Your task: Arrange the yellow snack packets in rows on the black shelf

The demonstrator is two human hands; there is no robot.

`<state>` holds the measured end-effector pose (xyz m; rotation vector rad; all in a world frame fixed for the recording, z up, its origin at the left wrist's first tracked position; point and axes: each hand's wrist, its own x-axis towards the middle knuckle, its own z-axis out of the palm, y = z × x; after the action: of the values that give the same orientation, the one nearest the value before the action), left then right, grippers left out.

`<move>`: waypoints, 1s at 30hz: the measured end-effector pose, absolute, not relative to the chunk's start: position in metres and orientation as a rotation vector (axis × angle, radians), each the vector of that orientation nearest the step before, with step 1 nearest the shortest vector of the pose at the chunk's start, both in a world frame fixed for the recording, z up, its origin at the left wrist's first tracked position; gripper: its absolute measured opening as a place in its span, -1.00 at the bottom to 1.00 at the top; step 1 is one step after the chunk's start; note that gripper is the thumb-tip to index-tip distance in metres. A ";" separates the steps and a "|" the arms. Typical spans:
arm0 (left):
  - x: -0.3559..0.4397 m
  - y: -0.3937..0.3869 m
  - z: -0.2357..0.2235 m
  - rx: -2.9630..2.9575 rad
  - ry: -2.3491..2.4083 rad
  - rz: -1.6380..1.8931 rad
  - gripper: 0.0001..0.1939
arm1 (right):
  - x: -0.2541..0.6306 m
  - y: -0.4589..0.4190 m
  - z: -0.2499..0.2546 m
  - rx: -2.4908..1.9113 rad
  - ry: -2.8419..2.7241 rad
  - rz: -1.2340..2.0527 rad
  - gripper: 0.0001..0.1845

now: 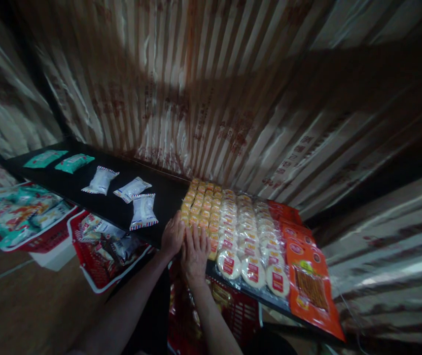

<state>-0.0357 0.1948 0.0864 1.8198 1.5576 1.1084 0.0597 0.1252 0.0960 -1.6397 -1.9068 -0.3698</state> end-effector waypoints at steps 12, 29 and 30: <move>-0.047 0.200 0.095 1.548 1.411 1.194 -0.40 | 0.062 0.130 0.104 -1.618 -1.955 -0.411 -0.47; -0.029 0.191 0.078 1.648 1.516 1.354 -0.49 | 0.063 0.143 0.105 -1.454 -2.103 -0.393 -0.48; -0.029 0.191 0.075 1.675 1.509 1.342 -0.49 | 0.062 0.142 0.104 -1.481 -2.087 -0.406 -0.48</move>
<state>-0.0289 0.1913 0.0752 1.6750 1.5092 1.3419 0.0618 0.1420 0.1038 -1.4806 -2.0874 -0.4056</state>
